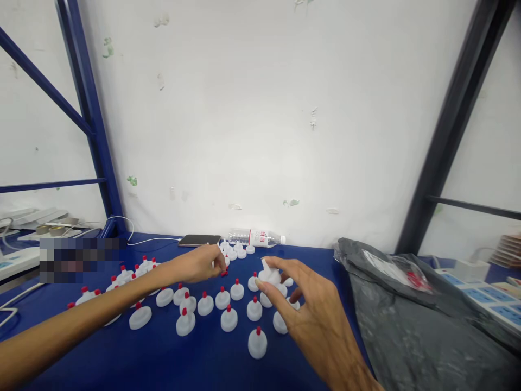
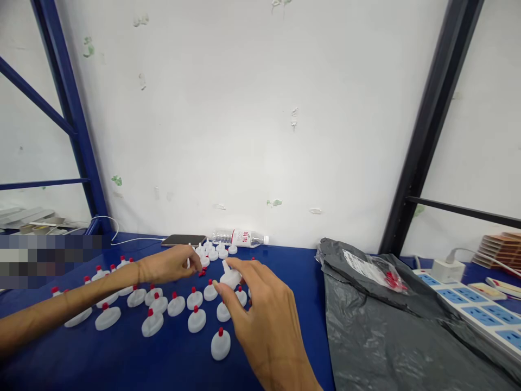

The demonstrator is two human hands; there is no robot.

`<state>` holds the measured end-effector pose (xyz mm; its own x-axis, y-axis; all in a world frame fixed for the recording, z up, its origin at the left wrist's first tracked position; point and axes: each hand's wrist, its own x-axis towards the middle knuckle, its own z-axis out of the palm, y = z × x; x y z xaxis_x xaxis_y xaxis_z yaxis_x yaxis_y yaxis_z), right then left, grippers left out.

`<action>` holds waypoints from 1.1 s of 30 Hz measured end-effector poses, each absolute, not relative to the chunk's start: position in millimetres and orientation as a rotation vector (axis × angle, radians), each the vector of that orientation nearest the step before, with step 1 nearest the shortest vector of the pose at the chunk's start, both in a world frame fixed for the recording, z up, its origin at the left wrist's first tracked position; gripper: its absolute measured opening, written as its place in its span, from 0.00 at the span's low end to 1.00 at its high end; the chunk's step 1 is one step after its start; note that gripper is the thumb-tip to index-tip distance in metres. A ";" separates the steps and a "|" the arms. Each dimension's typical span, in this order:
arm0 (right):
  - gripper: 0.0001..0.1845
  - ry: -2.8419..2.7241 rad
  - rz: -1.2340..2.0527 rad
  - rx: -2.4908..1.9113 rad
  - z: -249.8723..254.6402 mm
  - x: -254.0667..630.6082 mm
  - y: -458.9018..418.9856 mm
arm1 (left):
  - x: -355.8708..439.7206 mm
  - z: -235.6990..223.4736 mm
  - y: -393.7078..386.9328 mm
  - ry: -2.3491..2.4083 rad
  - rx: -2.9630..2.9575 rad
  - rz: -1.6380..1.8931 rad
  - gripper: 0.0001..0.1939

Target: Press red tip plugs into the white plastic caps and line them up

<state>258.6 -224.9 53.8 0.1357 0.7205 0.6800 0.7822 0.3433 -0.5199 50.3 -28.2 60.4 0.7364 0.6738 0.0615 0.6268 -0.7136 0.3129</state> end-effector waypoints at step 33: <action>0.22 -1.502 0.049 -1.344 57.3 259.2 -225.3 | 80.1 76.0 -107.7 0.896 2.532 0.661 0.06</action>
